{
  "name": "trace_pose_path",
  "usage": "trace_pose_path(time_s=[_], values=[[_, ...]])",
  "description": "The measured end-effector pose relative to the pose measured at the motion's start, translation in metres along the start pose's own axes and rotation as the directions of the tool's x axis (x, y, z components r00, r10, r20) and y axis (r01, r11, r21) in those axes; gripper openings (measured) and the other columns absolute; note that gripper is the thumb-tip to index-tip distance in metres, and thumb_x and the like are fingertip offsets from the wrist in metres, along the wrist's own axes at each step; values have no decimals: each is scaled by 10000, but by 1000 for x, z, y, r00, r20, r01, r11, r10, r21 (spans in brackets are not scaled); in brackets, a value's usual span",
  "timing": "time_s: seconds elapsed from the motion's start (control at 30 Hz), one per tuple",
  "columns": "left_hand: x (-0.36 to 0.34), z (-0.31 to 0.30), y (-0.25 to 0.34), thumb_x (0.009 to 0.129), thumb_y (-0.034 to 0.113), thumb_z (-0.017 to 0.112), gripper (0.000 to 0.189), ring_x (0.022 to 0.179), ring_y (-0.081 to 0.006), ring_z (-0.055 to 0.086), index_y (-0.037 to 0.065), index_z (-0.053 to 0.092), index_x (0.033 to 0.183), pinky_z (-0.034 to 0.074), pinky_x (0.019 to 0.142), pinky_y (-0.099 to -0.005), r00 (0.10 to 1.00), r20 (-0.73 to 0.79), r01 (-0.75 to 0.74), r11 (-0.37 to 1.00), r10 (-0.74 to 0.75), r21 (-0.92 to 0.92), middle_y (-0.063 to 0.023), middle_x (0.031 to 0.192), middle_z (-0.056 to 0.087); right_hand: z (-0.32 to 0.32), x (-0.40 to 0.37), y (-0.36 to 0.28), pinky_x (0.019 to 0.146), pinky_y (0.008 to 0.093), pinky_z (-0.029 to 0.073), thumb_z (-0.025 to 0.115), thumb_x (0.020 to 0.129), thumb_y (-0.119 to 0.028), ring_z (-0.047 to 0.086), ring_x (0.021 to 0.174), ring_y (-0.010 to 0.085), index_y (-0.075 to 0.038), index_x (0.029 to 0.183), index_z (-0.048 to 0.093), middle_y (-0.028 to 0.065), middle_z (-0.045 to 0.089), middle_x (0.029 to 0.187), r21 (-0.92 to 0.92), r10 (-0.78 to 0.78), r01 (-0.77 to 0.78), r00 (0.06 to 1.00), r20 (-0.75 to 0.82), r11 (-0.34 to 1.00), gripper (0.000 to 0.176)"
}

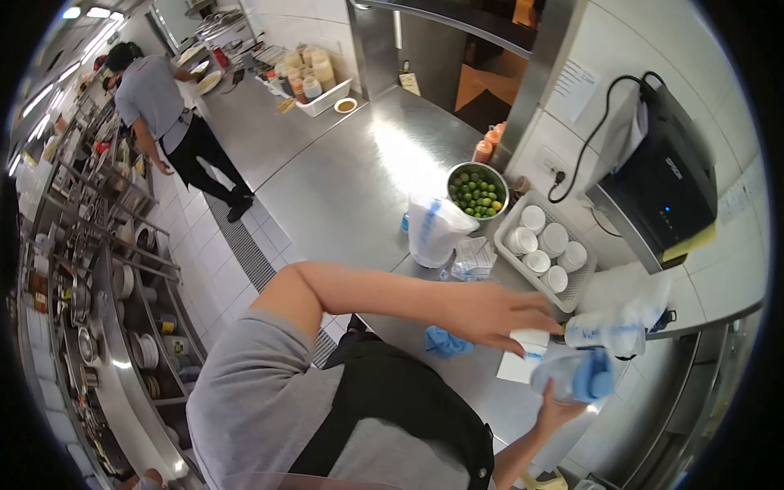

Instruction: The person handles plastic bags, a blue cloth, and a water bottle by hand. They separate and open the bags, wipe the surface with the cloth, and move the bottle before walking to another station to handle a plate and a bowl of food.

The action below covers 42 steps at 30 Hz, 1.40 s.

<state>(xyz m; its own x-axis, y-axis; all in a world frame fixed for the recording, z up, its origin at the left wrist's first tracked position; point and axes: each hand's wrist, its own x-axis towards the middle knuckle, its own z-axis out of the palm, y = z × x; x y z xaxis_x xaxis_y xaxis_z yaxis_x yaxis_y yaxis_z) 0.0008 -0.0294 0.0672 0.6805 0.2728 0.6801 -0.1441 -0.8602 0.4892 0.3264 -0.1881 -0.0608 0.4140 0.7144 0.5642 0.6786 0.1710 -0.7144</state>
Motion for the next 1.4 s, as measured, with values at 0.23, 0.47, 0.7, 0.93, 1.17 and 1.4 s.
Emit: trace_pose_path(time_s=[0.23,0.47,0.7,0.93,1.17,1.4], values=[[-4,-27,32,840,474,665,402,778,-236,661,97,625,974,534,558,-386,950,219,-304,824,224,478,-79,943,598,89,-20,-63,1082,416,388,950,539,-241,479,1284,279,56,1468,280,189,441,1411,146,-137,80,888,438,986,1184],[-73,-65,39,828,522,625,445,557,-260,633,85,619,741,494,465,-386,973,182,-225,766,142,603,-60,687,597,154,-23,-129,1037,416,396,957,500,-242,513,1200,308,24,1408,345,177,486,1307,326,-304,91,650,697,941,1127],[-107,-88,91,878,475,567,511,554,-350,640,46,679,624,498,513,-456,758,-451,651,497,-472,574,-168,557,611,196,-46,-209,1076,436,365,931,579,-221,478,1244,313,18,1448,286,170,441,1344,428,-283,4,755,592,904,1108],[-145,-125,115,1000,404,516,555,497,-233,572,-20,624,658,455,539,-389,419,-513,732,614,-749,-297,-149,528,543,209,-68,-139,1131,415,320,929,585,-165,403,1351,294,-6,1540,191,166,365,1477,496,-334,-73,653,679,865,1217],[-129,-124,176,995,309,566,306,678,-198,621,28,644,904,487,581,-338,484,-822,507,862,-301,-17,-124,864,642,188,-71,-129,1101,444,393,919,635,-83,499,1289,313,-3,1466,341,175,486,1418,567,-327,-107,725,607,817,1015],[-87,-59,229,942,349,670,541,1140,-257,532,184,407,1384,469,964,-457,135,-710,-484,672,691,561,-37,1280,493,164,-54,-147,1110,454,386,931,626,-67,495,1285,304,5,1457,342,170,466,1431,490,-91,-142,903,420,860,1021]])
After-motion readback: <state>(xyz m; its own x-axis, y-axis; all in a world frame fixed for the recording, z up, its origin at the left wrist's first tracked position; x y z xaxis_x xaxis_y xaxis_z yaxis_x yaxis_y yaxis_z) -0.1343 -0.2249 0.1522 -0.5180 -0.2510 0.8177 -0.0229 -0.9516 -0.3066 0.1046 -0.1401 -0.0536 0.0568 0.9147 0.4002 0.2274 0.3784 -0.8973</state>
